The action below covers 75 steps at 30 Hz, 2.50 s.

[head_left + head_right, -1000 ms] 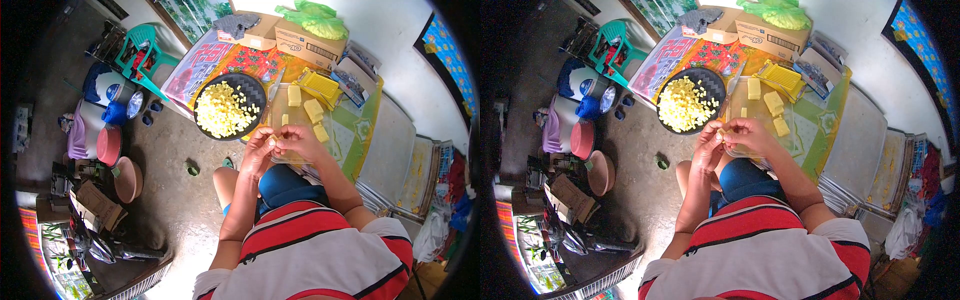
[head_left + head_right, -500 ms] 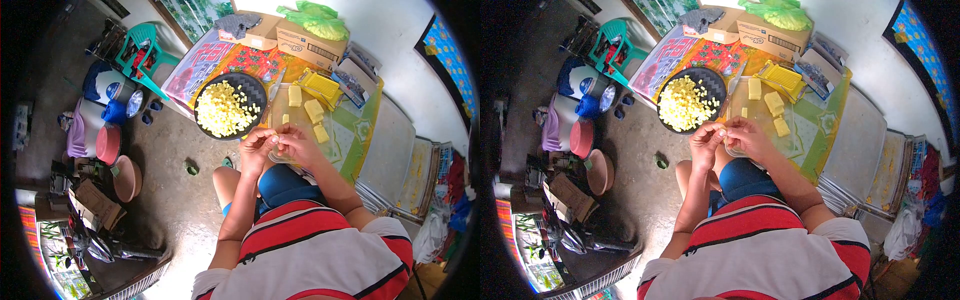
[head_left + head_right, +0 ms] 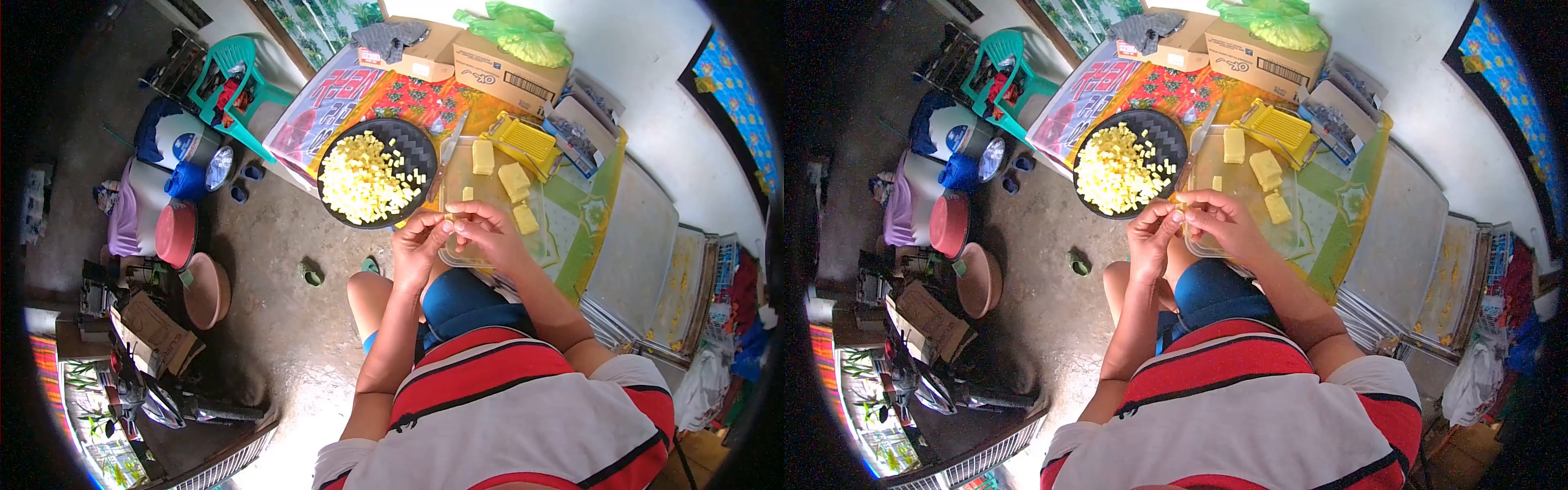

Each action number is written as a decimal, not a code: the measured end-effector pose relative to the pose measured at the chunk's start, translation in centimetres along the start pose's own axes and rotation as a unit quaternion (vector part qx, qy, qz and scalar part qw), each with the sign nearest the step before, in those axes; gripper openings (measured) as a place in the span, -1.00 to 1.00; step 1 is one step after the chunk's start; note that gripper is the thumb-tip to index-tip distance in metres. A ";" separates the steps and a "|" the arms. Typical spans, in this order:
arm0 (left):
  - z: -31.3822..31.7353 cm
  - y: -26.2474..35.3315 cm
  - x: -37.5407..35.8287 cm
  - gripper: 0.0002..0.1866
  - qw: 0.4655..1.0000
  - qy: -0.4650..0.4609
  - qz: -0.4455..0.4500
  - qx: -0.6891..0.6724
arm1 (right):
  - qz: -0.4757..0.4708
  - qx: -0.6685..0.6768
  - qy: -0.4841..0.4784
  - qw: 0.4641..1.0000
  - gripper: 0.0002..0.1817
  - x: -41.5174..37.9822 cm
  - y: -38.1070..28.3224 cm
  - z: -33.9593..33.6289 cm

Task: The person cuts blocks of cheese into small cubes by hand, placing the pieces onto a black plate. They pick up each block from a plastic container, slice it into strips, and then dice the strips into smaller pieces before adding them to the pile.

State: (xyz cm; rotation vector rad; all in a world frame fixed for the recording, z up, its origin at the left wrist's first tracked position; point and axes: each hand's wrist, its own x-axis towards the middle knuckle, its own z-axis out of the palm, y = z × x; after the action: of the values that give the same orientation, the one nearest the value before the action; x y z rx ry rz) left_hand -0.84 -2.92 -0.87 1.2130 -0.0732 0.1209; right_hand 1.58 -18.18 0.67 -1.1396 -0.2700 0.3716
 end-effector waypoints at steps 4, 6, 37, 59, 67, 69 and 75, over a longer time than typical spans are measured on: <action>-0.7 -0.3 -0.1 -0.90 1.000 -0.011 0.004 0.016 | -0.014 -0.049 -0.026 0.998 -0.73 -0.2 0.4 -0.2; -0.7 -0.1 -0.2 -0.90 1.000 -0.018 0.006 0.018 | -0.004 -0.059 -0.023 0.998 -0.74 -0.2 0.1 -0.2; -7.5 -3.1 -1.0 -0.83 0.956 0.217 -0.123 -0.154 | -0.016 -0.417 0.004 0.909 -0.65 14.6 11.7 -1.4; -2.9 0.4 -0.3 -0.87 0.991 0.132 0.002 -0.013 | 0.083 0.110 -0.084 0.987 -0.77 4.5 2.9 -0.4; -2.7 0.2 -0.6 -0.89 0.996 0.080 -0.023 -0.023 | 0.069 0.082 -0.107 0.988 -0.85 3.6 1.9 -0.1; -2.7 0.1 -0.7 -0.90 0.996 0.069 -0.037 -0.041 | 0.063 0.081 -0.102 0.989 -0.84 3.5 1.9 -0.1; -2.6 0.4 -0.8 -0.91 0.996 0.057 -0.040 -0.061 | 0.055 0.057 -0.086 0.993 -0.83 3.1 1.6 -0.6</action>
State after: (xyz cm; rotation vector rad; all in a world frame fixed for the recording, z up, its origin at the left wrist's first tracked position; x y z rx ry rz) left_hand -1.69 -0.37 -1.47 1.0832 0.0669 0.1133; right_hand 4.43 -16.77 -0.96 -1.0144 -0.3345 0.5775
